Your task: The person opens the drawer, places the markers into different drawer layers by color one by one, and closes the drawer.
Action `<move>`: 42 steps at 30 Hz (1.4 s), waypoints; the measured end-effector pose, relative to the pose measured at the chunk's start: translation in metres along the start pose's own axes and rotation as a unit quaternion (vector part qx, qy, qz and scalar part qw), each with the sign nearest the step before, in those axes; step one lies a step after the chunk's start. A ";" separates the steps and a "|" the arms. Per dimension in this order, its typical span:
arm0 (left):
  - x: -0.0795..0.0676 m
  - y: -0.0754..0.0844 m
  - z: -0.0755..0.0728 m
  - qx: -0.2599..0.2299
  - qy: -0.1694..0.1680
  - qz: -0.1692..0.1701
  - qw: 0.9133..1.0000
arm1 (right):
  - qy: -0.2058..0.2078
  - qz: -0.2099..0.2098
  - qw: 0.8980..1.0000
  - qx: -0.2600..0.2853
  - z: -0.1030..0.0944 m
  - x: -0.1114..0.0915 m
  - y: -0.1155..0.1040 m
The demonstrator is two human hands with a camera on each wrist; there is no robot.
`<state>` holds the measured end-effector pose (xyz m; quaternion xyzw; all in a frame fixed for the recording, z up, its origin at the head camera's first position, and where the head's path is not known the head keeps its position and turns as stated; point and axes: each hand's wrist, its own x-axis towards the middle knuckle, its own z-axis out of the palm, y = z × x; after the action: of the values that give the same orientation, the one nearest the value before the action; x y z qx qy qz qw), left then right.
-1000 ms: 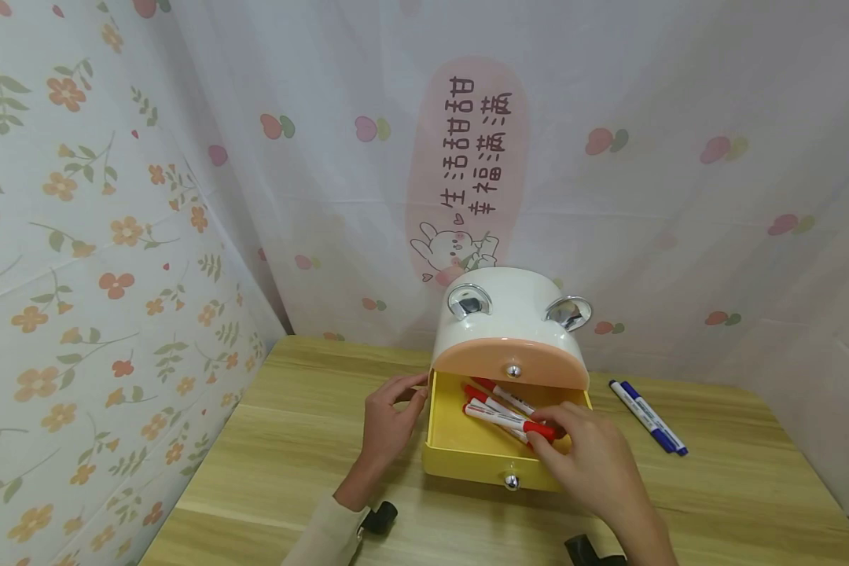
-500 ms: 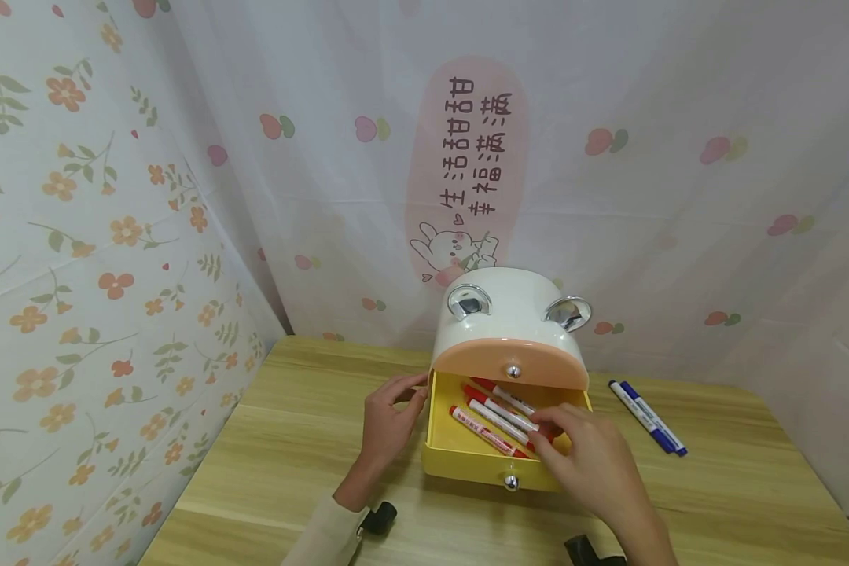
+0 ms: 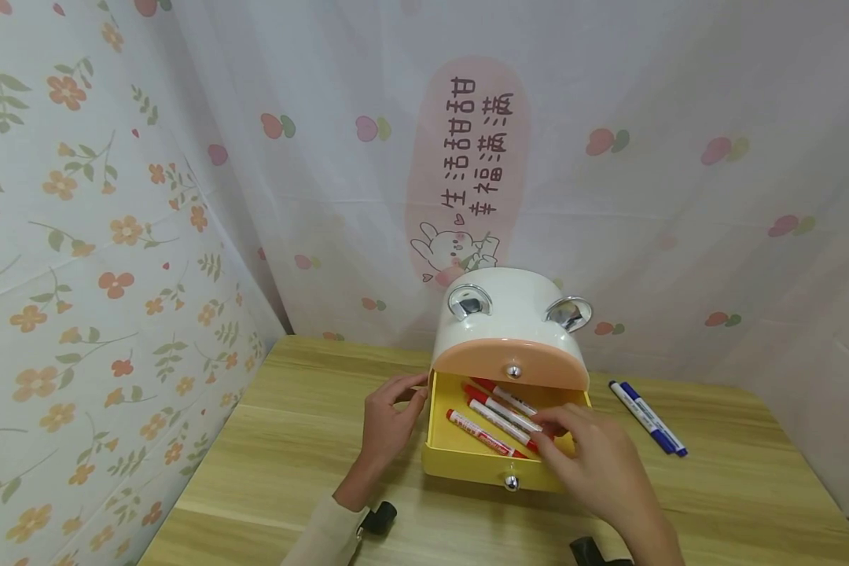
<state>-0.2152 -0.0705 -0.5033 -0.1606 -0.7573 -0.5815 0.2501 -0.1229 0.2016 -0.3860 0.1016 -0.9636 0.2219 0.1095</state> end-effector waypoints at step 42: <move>0.001 0.001 0.003 0.004 0.014 0.009 1.000 | 0.082 -0.130 0.988 0.013 0.024 -0.051 -0.007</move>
<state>-0.2156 -0.0670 -0.5024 -0.1582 -0.7544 -0.5785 0.2668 -0.0766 0.1916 -0.4175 0.2087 -0.9269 0.2264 0.2145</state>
